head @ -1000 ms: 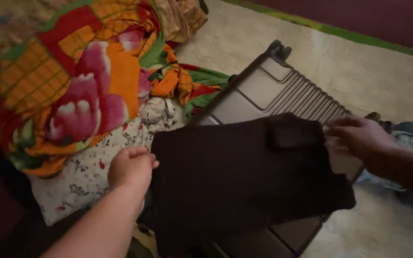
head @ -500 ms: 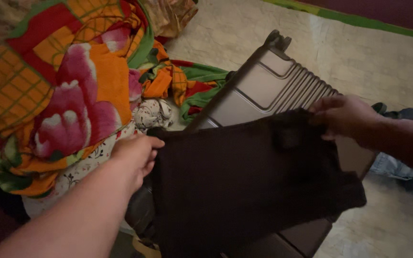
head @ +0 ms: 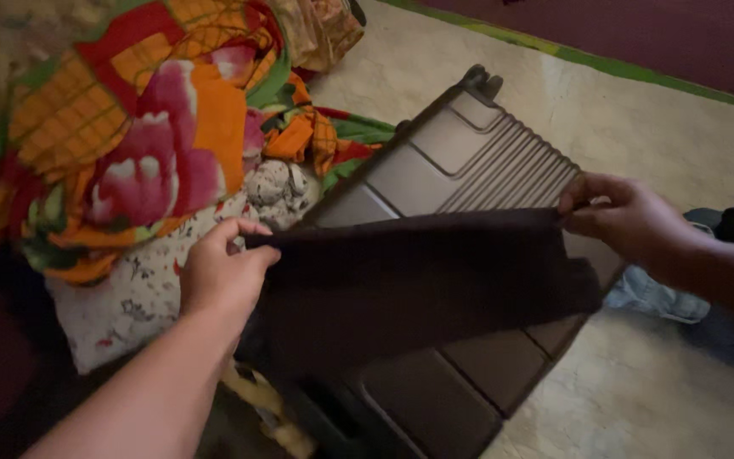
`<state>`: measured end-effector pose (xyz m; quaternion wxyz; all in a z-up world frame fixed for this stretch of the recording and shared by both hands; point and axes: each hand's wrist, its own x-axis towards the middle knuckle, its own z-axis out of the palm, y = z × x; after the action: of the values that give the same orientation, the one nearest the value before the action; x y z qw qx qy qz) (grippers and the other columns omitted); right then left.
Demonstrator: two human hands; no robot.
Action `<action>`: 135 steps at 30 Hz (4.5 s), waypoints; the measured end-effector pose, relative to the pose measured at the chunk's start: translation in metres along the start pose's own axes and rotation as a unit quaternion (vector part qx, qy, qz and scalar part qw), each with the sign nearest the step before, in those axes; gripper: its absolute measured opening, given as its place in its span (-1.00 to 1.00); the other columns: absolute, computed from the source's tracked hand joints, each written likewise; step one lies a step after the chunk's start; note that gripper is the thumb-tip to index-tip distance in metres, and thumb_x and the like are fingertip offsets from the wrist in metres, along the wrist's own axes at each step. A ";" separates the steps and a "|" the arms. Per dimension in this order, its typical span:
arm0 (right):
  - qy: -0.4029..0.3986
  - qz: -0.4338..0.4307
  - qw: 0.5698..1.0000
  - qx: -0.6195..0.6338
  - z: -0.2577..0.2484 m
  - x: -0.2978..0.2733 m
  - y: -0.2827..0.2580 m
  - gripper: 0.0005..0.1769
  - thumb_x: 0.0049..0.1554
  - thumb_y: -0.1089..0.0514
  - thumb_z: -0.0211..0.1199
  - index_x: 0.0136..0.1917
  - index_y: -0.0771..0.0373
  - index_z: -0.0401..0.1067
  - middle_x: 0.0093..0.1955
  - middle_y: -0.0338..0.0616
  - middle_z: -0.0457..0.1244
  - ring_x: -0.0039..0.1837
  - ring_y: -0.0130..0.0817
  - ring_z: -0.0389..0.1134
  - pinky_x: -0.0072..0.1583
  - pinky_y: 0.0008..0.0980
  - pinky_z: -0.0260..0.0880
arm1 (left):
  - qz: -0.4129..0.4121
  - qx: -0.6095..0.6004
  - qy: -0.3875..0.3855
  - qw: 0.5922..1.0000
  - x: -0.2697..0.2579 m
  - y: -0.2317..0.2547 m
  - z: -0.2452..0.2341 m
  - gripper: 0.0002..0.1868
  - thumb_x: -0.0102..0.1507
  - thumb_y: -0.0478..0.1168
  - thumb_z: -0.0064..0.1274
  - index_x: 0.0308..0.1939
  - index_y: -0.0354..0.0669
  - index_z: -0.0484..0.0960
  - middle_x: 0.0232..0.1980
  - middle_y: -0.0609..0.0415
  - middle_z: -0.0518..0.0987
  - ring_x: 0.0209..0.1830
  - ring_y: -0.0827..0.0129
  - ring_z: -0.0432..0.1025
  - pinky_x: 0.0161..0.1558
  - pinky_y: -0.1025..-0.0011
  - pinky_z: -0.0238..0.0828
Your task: The person folds a black top by laying it flat on a suitcase and bringing the sides and bottom inward, then places the folded top onto a pile of other folded clothes.
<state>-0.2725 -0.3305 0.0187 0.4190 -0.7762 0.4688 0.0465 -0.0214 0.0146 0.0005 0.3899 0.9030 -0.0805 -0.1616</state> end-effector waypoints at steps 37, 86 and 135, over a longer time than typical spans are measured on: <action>0.071 0.090 0.991 0.068 0.033 -0.032 0.074 -0.69 0.27 0.19 0.08 0.21 0.17 0.56 0.15 -0.06 0.40 0.13 -0.24 0.41 0.21 -0.25 0.43 | -0.193 0.082 -0.014 0.978 -0.097 -0.062 0.037 -0.48 0.12 -0.19 0.29 0.10 -0.12 0.41 -0.06 -0.02 0.66 -0.05 0.18 0.54 0.05 0.24 0.40; -0.077 0.318 0.897 0.297 0.056 -0.071 0.051 -0.03 0.12 0.11 0.31 0.63 -0.09 -0.16 0.48 -0.16 0.20 0.42 -0.18 0.30 0.42 -0.06 0.34 | 0.179 0.283 -0.150 0.930 -0.096 0.089 0.121 -0.37 0.14 -0.01 0.30 0.17 -0.02 0.32 0.11 -0.09 0.58 0.03 -0.12 0.52 0.03 -0.04 0.45; -0.225 0.306 0.868 0.321 0.066 -0.100 0.056 -0.34 0.00 -0.04 0.35 0.34 0.19 0.40 0.33 -0.13 0.32 0.33 -0.23 0.35 0.31 -0.13 0.40 | -0.055 0.106 -0.078 0.990 -0.039 0.034 0.101 -0.37 0.10 0.10 0.33 0.18 0.02 0.54 0.24 -0.03 0.59 0.28 0.07 0.46 0.37 -0.02 0.26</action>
<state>-0.3502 -0.2275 -0.0112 0.7036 -0.3851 0.5653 0.1927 -0.0940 -0.0667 -0.0310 0.2747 0.9270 -0.0777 -0.2431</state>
